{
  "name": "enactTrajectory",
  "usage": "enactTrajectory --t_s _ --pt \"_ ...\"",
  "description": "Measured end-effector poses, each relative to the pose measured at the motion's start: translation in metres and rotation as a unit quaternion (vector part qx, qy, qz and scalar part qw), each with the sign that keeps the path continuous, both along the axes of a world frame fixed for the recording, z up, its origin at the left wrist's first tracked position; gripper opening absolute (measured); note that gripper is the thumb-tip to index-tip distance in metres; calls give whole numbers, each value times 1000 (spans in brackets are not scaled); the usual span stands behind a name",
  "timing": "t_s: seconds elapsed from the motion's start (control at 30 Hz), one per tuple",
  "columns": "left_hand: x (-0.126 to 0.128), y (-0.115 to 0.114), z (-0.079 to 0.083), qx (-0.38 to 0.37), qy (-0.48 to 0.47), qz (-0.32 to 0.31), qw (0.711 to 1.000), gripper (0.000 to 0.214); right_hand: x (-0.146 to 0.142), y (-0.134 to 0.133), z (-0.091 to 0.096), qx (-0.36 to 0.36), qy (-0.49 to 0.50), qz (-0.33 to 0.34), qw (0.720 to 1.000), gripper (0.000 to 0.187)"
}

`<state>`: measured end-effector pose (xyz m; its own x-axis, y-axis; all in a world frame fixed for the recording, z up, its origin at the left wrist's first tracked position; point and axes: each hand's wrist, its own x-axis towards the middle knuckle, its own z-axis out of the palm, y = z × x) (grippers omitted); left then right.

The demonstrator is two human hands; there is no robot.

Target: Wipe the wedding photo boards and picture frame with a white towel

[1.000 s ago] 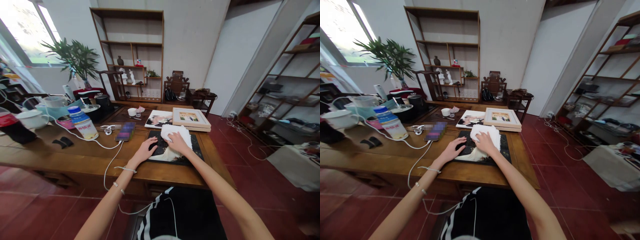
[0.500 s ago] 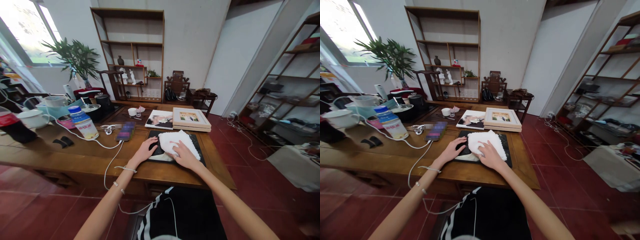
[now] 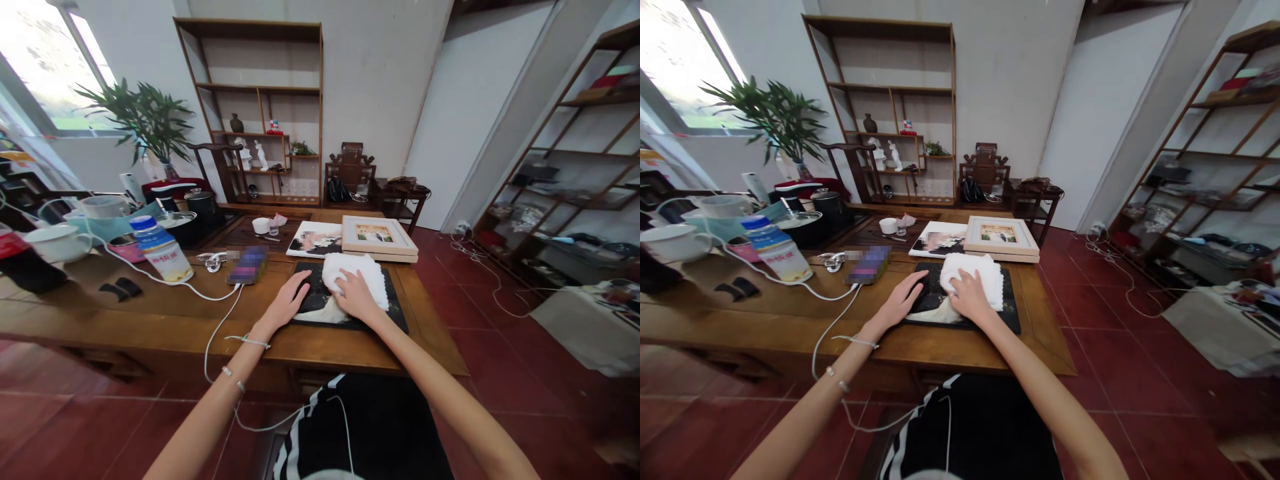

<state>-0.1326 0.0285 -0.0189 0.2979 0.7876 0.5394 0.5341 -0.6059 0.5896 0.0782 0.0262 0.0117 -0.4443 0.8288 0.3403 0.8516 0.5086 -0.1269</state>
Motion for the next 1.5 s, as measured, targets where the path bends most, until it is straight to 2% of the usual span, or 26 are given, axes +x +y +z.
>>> enactTrajectory --t_s 0.13,0.23,0.37,0.47,0.57,0.8,0.93,1.07,1.17,1.3,1.4,1.5 --pt "-1 1 -1 4 -45 2 999 44 -15 -18 4 -11 9 92 996 15" --pt "-2 1 -1 8 -66 13 998 46 -15 -39 5 -22 29 173 984 10" --pt "-1 1 -1 -8 -54 13 998 45 -3 -65 7 -35 43 210 976 7" --pt "-2 2 -3 -21 -25 19 999 43 13 -74 8 -38 50 196 979 8" --pt "-2 4 -5 -14 20 18 1000 37 35 -71 7 -33 51 160 985 10" --pt "-2 4 -4 7 40 7 999 29 88 -30 3 -1 14 1 1000 14" --pt "-2 4 -5 7 39 12 999 29 99 -4 3 4 7 -45 999 17" --pt "-2 5 -6 11 36 11 999 29 97 5 2 14 13 -52 998 14" --pt "-2 5 -5 13 35 12 999 29 92 -7 -1 20 15 -36 999 13" --pt "-1 4 -3 10 37 9 999 29 85 -45 -4 32 36 8 999 12" --pt "-1 3 -2 13 34 10 999 29 80 -76 -3 14 51 44 998 14" --pt "-1 4 -3 13 32 10 999 29 77 -90 1 -10 56 68 996 15"
